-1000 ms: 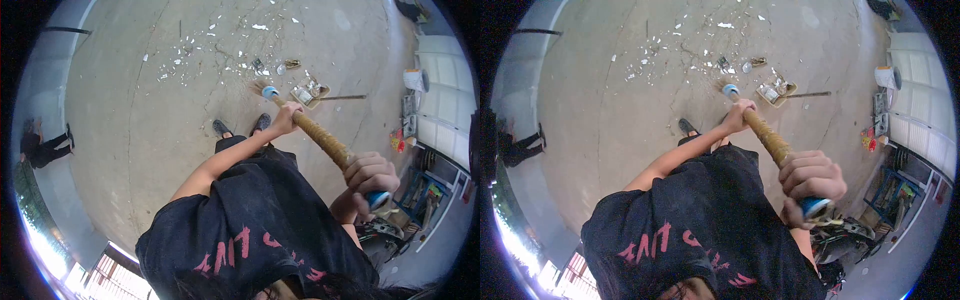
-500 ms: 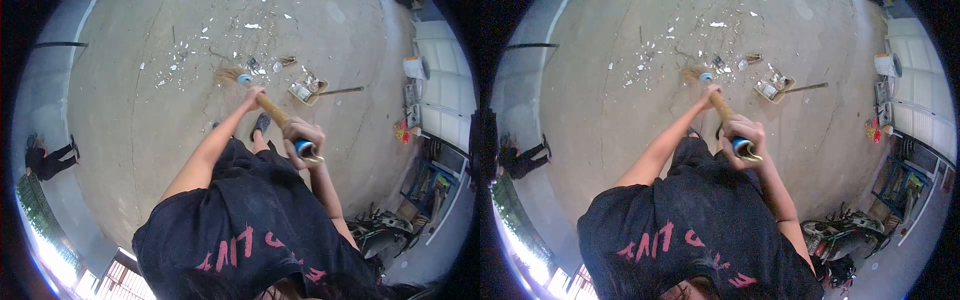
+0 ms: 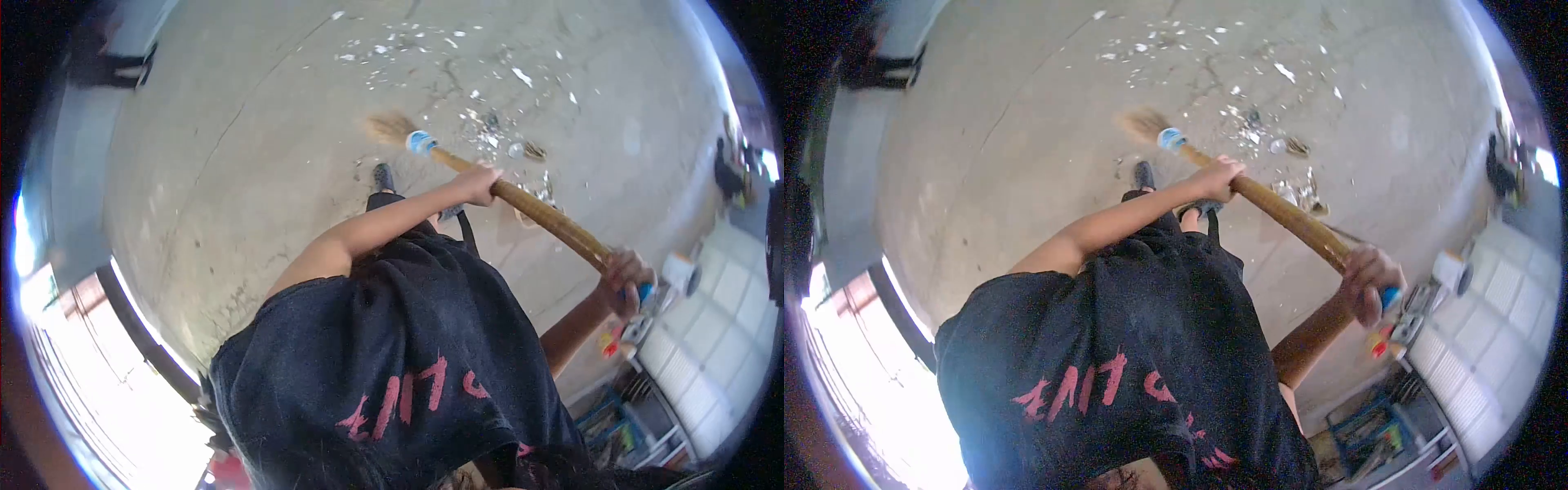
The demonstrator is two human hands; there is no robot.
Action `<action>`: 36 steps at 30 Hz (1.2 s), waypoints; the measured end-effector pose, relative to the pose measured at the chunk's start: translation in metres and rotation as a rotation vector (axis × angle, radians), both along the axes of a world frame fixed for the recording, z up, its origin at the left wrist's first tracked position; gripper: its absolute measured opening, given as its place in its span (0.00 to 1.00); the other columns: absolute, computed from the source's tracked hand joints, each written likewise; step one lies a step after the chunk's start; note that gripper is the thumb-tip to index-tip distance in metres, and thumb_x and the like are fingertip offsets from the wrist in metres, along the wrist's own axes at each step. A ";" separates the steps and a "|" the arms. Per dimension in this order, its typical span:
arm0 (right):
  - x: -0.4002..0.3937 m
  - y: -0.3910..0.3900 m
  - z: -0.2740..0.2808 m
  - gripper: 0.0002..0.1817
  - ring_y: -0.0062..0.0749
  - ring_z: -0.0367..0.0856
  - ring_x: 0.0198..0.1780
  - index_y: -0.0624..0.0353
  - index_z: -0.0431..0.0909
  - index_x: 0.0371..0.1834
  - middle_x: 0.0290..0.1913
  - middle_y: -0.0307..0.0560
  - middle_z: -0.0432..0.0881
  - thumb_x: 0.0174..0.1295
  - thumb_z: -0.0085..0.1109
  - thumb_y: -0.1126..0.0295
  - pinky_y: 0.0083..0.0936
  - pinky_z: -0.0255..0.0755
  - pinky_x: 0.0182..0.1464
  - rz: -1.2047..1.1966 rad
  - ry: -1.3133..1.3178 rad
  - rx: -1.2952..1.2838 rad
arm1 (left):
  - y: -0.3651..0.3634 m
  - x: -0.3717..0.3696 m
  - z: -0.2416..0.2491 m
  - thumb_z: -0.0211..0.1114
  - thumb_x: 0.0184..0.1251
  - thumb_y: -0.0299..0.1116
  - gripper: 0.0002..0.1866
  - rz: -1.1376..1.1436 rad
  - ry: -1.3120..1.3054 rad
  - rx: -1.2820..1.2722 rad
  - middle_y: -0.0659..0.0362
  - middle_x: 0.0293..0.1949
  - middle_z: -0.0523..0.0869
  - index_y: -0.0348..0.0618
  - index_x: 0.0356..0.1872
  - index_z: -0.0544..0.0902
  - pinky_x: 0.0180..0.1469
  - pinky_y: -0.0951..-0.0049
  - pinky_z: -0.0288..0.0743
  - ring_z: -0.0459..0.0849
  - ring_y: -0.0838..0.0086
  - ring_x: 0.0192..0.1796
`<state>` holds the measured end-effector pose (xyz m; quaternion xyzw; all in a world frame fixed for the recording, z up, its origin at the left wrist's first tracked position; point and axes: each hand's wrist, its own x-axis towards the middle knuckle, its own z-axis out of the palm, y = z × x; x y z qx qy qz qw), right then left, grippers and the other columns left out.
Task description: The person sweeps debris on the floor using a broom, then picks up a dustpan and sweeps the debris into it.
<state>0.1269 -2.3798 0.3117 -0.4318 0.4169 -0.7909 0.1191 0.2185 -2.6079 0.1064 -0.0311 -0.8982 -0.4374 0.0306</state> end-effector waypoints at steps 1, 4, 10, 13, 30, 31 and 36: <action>-0.007 -0.018 -0.014 0.07 0.35 0.66 0.22 0.59 0.63 0.19 0.16 0.45 0.66 0.42 0.50 0.70 0.32 0.63 0.31 0.006 -0.131 0.016 | -0.018 0.020 0.000 0.65 0.37 0.33 0.15 0.124 -0.073 0.004 0.50 0.29 0.78 0.40 0.29 0.74 0.40 0.61 0.69 0.77 0.57 0.37; -0.005 -0.078 -0.090 0.04 0.34 0.73 0.29 0.61 0.68 0.19 0.24 0.47 0.74 0.40 0.53 0.80 0.29 0.68 0.37 -0.367 -0.034 0.580 | -0.076 0.091 -0.030 0.71 0.34 0.40 0.20 0.467 -0.221 0.111 0.50 0.25 0.78 0.38 0.26 0.75 0.33 0.66 0.70 0.78 0.63 0.30; 0.109 -0.260 -0.135 0.03 0.28 0.76 0.38 0.62 0.73 0.25 0.32 0.46 0.79 0.51 0.58 0.79 0.25 0.70 0.43 0.566 -0.198 0.575 | -0.175 0.266 -0.133 0.67 0.37 0.34 0.12 1.093 -0.220 0.255 0.53 0.20 0.77 0.41 0.24 0.77 0.32 0.70 0.69 0.78 0.63 0.29; 0.157 -0.300 -0.150 0.06 0.30 0.75 0.40 0.63 0.71 0.26 0.32 0.44 0.76 0.47 0.54 0.85 0.29 0.67 0.48 0.769 -0.245 0.375 | -0.187 0.296 -0.124 0.64 0.40 0.28 0.07 1.273 -0.052 0.056 0.56 0.19 0.75 0.42 0.24 0.77 0.30 0.71 0.68 0.76 0.65 0.27; 0.075 -0.176 0.056 0.06 0.35 0.75 0.29 0.62 0.69 0.20 0.21 0.45 0.74 0.39 0.53 0.83 0.31 0.66 0.45 0.059 0.387 0.824 | -0.061 -0.006 -0.086 0.66 0.33 0.36 0.18 0.216 0.223 0.876 0.56 0.24 0.75 0.43 0.30 0.74 0.30 0.68 0.68 0.76 0.65 0.27; 0.079 -0.174 0.056 0.06 0.36 0.76 0.29 0.63 0.69 0.20 0.20 0.44 0.74 0.38 0.55 0.83 0.31 0.67 0.45 0.023 0.434 0.830 | -0.059 -0.019 -0.075 0.66 0.33 0.34 0.19 0.085 0.108 0.713 0.56 0.25 0.76 0.43 0.31 0.73 0.31 0.68 0.68 0.76 0.63 0.29; 0.077 -0.160 0.057 0.07 0.38 0.78 0.30 0.63 0.70 0.20 0.22 0.47 0.75 0.38 0.58 0.81 0.37 0.69 0.43 -0.113 0.493 0.762 | -0.039 -0.057 -0.068 0.66 0.30 0.27 0.20 -0.018 0.522 0.412 0.55 0.28 0.77 0.43 0.32 0.73 0.32 0.67 0.69 0.76 0.60 0.31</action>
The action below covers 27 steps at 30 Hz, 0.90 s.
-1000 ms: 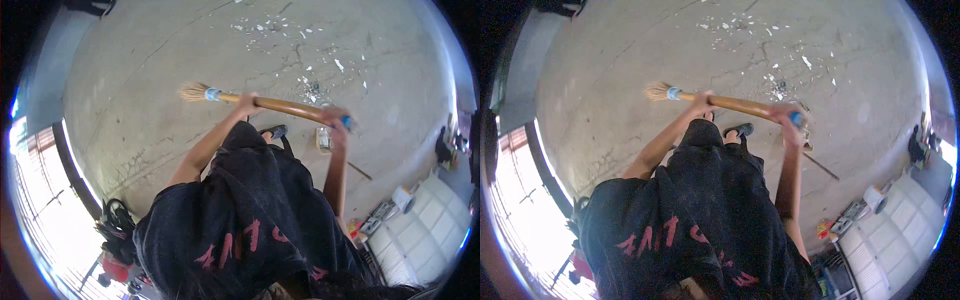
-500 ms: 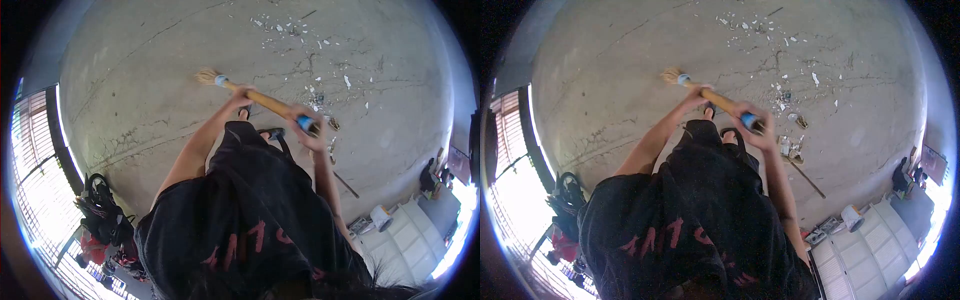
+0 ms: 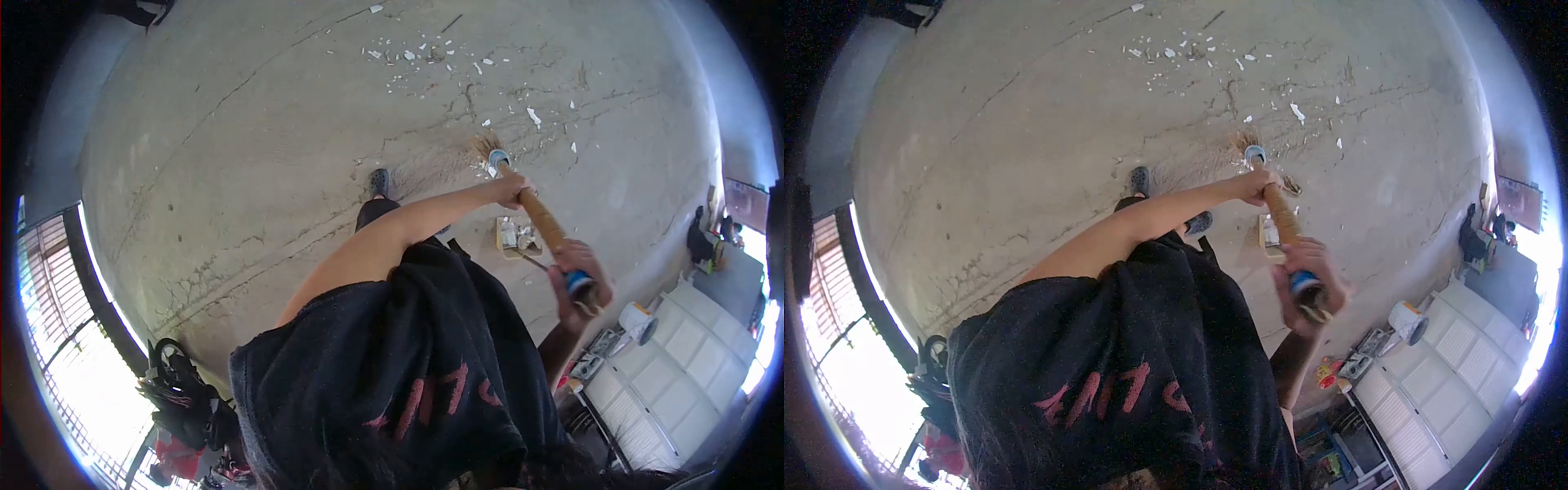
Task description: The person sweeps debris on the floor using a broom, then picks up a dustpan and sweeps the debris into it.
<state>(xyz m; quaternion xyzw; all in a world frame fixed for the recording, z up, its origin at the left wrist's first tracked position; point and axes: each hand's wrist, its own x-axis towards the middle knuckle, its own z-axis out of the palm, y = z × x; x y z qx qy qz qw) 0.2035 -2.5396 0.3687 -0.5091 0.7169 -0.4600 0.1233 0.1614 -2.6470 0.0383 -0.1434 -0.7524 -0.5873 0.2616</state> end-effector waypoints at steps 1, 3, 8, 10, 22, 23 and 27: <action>-0.005 0.010 0.003 0.08 0.38 0.76 0.29 0.62 0.68 0.22 0.22 0.47 0.73 0.40 0.58 0.81 0.38 0.68 0.44 -0.013 -0.071 -0.121 | 0.002 0.003 0.011 0.66 0.30 0.28 0.20 -0.007 -0.110 -0.037 0.55 0.28 0.76 0.43 0.32 0.73 0.33 0.67 0.69 0.76 0.60 0.32; -0.018 0.030 0.002 0.08 0.38 0.74 0.29 0.61 0.67 0.23 0.21 0.46 0.72 0.41 0.57 0.80 0.40 0.67 0.44 -0.042 -0.147 -0.248 | 0.001 0.015 0.044 0.66 0.33 0.30 0.18 0.069 -0.168 -0.118 0.54 0.29 0.76 0.43 0.31 0.73 0.35 0.65 0.69 0.76 0.59 0.34; -0.039 0.054 -0.033 0.09 0.38 0.73 0.26 0.61 0.67 0.20 0.19 0.44 0.69 0.38 0.59 0.79 0.43 0.67 0.45 0.049 -0.560 -0.516 | -0.018 0.098 0.059 0.64 0.37 0.32 0.15 0.326 -0.391 -0.157 0.51 0.27 0.77 0.41 0.31 0.74 0.34 0.63 0.69 0.76 0.55 0.33; -0.032 0.037 -0.052 0.09 0.35 0.74 0.31 0.61 0.67 0.20 0.22 0.44 0.71 0.39 0.58 0.80 0.41 0.66 0.47 -0.077 -0.735 -0.406 | -0.038 0.137 0.042 0.63 0.36 0.30 0.12 0.361 -0.623 -0.149 0.50 0.23 0.76 0.40 0.27 0.75 0.35 0.62 0.68 0.75 0.53 0.32; -0.003 0.005 -0.082 0.09 0.25 0.73 0.32 0.63 0.68 0.20 0.26 0.42 0.74 0.44 0.60 0.82 0.20 0.66 0.37 0.398 -0.699 0.068 | -0.023 0.201 0.002 0.64 0.36 0.32 0.12 0.579 -0.670 -0.055 0.54 0.22 0.72 0.41 0.22 0.71 0.31 0.68 0.65 0.73 0.65 0.27; -0.011 0.011 -0.074 0.09 0.25 0.73 0.31 0.63 0.67 0.19 0.24 0.42 0.74 0.43 0.59 0.82 0.21 0.66 0.36 0.342 -0.637 0.034 | -0.016 0.179 0.008 0.65 0.37 0.32 0.12 0.573 -0.755 0.030 0.55 0.21 0.71 0.42 0.22 0.71 0.31 0.70 0.64 0.72 0.68 0.26; -0.023 0.028 -0.022 0.09 0.26 0.73 0.29 0.62 0.66 0.17 0.22 0.43 0.73 0.42 0.58 0.83 0.21 0.66 0.35 0.270 -0.518 0.048 | 0.012 0.106 0.008 0.65 0.36 0.31 0.13 0.513 -0.506 -0.005 0.57 0.22 0.72 0.42 0.25 0.72 0.32 0.71 0.64 0.72 0.70 0.26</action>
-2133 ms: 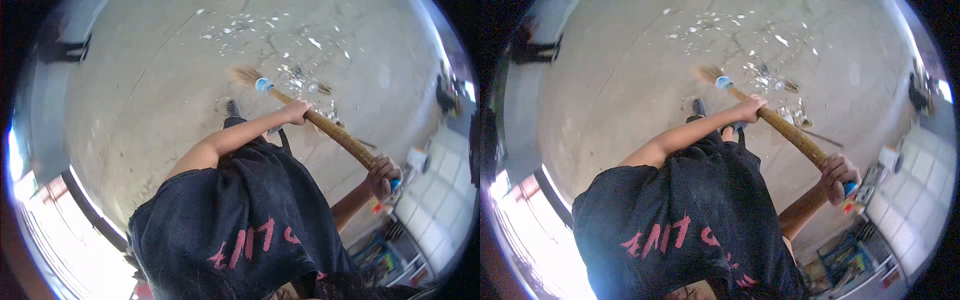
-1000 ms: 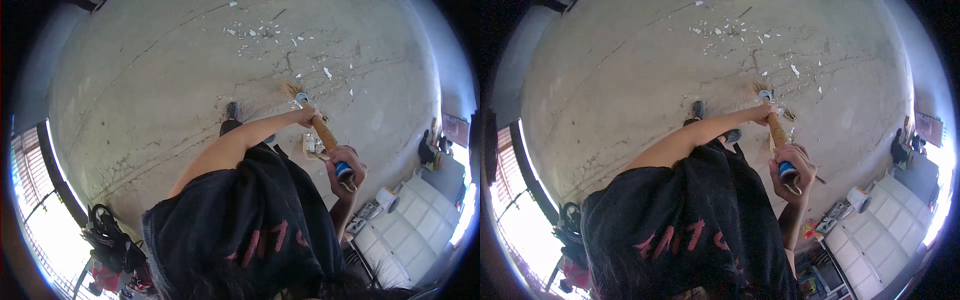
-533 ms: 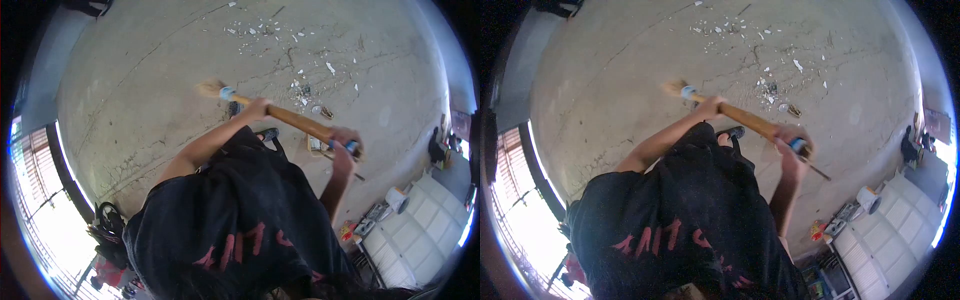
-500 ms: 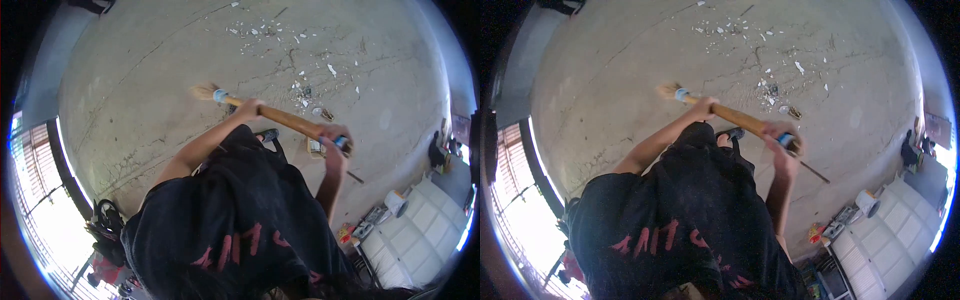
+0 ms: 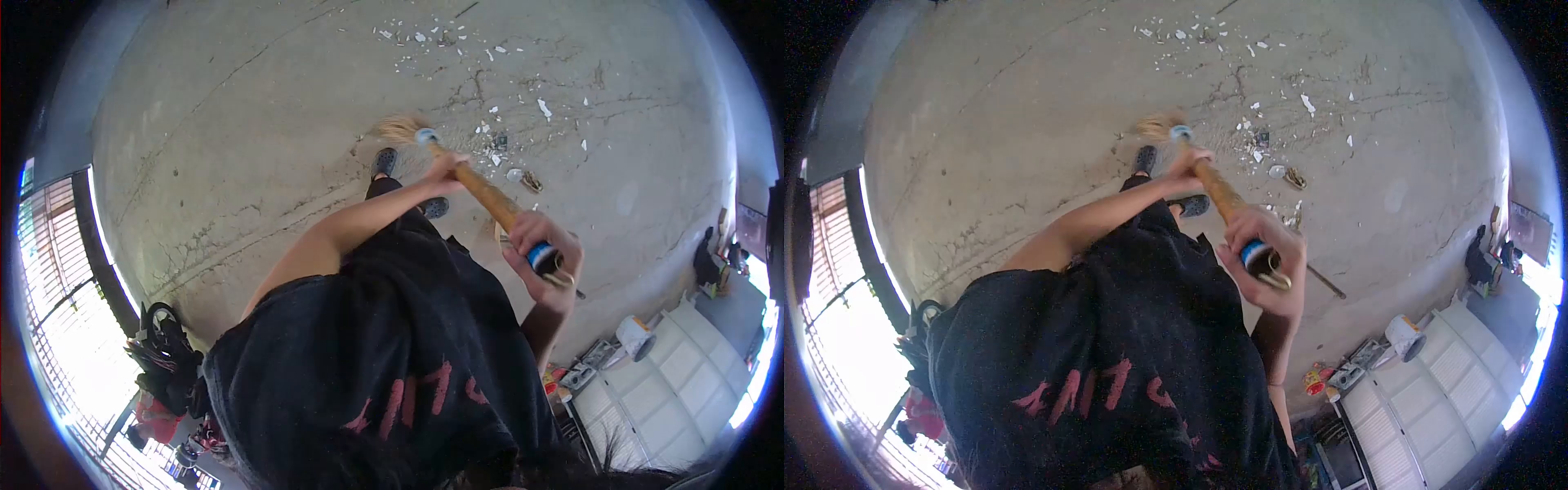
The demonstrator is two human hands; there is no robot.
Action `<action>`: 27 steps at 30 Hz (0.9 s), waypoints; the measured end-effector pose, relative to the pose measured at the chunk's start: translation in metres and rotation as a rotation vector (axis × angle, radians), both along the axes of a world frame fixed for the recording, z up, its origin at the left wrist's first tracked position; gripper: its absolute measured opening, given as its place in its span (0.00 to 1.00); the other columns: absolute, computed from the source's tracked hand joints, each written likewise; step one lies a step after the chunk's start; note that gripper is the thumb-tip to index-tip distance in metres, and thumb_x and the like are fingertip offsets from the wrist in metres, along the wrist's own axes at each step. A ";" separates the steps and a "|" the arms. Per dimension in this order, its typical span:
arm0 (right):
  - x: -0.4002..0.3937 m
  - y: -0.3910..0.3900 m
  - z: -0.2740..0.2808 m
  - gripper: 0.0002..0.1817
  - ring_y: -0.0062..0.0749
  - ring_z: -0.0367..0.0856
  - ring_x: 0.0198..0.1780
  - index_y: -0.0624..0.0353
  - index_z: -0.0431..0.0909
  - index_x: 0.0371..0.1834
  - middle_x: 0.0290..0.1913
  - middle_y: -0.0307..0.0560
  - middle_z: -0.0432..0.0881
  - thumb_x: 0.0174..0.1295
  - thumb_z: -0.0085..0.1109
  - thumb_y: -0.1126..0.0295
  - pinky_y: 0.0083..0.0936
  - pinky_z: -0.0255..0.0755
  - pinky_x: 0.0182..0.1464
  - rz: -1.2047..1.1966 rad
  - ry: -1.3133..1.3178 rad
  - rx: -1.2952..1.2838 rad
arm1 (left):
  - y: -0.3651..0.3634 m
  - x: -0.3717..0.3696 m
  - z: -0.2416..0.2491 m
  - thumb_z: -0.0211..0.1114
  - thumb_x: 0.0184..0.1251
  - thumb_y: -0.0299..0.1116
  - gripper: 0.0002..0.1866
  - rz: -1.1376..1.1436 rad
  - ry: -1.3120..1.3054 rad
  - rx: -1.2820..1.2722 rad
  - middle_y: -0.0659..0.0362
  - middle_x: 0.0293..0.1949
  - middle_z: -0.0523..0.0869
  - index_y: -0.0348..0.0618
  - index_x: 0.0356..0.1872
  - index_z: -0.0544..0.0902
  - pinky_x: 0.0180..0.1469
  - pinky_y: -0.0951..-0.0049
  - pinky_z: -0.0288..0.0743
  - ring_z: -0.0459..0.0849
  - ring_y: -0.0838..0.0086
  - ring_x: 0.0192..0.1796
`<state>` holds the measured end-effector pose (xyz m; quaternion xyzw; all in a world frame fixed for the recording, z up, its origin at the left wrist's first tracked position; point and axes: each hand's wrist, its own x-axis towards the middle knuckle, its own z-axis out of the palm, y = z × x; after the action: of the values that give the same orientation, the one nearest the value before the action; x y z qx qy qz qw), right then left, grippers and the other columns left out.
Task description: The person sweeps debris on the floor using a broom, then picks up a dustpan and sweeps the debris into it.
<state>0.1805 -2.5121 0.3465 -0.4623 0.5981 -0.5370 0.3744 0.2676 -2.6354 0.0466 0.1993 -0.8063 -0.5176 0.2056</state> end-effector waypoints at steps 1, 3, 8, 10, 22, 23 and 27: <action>-0.001 0.002 0.009 0.09 0.27 0.73 0.29 0.62 0.66 0.17 0.21 0.43 0.72 0.40 0.58 0.83 0.22 0.66 0.34 -0.004 0.070 0.011 | 0.003 -0.016 0.007 0.65 0.36 0.33 0.14 -0.027 0.184 0.060 0.56 0.22 0.73 0.42 0.26 0.72 0.33 0.71 0.64 0.72 0.70 0.27; 0.000 0.004 0.021 0.10 0.29 0.73 0.28 0.62 0.66 0.16 0.20 0.43 0.71 0.39 0.58 0.83 0.22 0.66 0.34 -0.009 0.143 0.017 | 0.014 -0.049 0.014 0.64 0.38 0.38 0.16 -0.081 0.406 0.273 0.56 0.23 0.74 0.42 0.29 0.73 0.34 0.72 0.65 0.72 0.72 0.28; 0.002 -0.004 0.028 0.10 0.33 0.73 0.26 0.61 0.65 0.16 0.18 0.43 0.70 0.35 0.58 0.83 0.27 0.66 0.35 -0.121 0.386 0.042 | 0.034 -0.116 0.007 0.59 0.46 0.47 0.19 -0.182 0.326 0.719 0.58 0.24 0.75 0.39 0.29 0.73 0.33 0.73 0.67 0.71 0.72 0.27; -0.001 -0.009 0.037 0.10 0.34 0.73 0.25 0.61 0.66 0.16 0.18 0.44 0.70 0.33 0.59 0.82 0.28 0.66 0.35 -0.203 0.392 -0.046 | 0.027 -0.135 0.012 0.56 0.50 0.45 0.17 -0.399 0.405 0.419 0.62 0.21 0.73 0.39 0.27 0.72 0.29 0.73 0.66 0.73 0.73 0.26; -0.046 -0.155 0.006 0.09 0.25 0.65 0.20 0.54 0.64 0.23 0.17 0.38 0.67 0.43 0.56 0.70 0.26 0.60 0.25 -0.112 -0.058 -0.691 | -0.213 -0.043 0.082 0.59 0.29 0.32 0.09 -0.236 0.074 -0.296 0.55 0.18 0.73 0.45 0.19 0.73 0.31 0.63 0.67 0.74 0.57 0.26; -0.041 -0.182 -0.010 0.08 0.26 0.68 0.19 0.55 0.67 0.23 0.18 0.40 0.72 0.42 0.58 0.71 0.25 0.65 0.26 -0.238 -0.054 -0.653 | -0.252 -0.026 0.077 0.58 0.29 0.31 0.09 -0.228 0.061 -0.266 0.54 0.19 0.74 0.44 0.20 0.73 0.30 0.64 0.67 0.75 0.58 0.27; -0.019 -0.323 -0.051 0.03 0.24 0.73 0.25 0.62 0.73 0.19 0.23 0.41 0.74 0.42 0.57 0.76 0.20 0.67 0.29 -0.033 0.252 -0.445 | -0.399 0.040 0.035 0.58 0.33 0.28 0.09 -0.067 -0.131 -0.262 0.53 0.21 0.77 0.43 0.23 0.75 0.29 0.67 0.68 0.77 0.62 0.26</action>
<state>0.1613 -2.8351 0.2952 -0.5868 0.5145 -0.5996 0.1773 0.3079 -3.0340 0.0819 0.1770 -0.8849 -0.4003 0.1596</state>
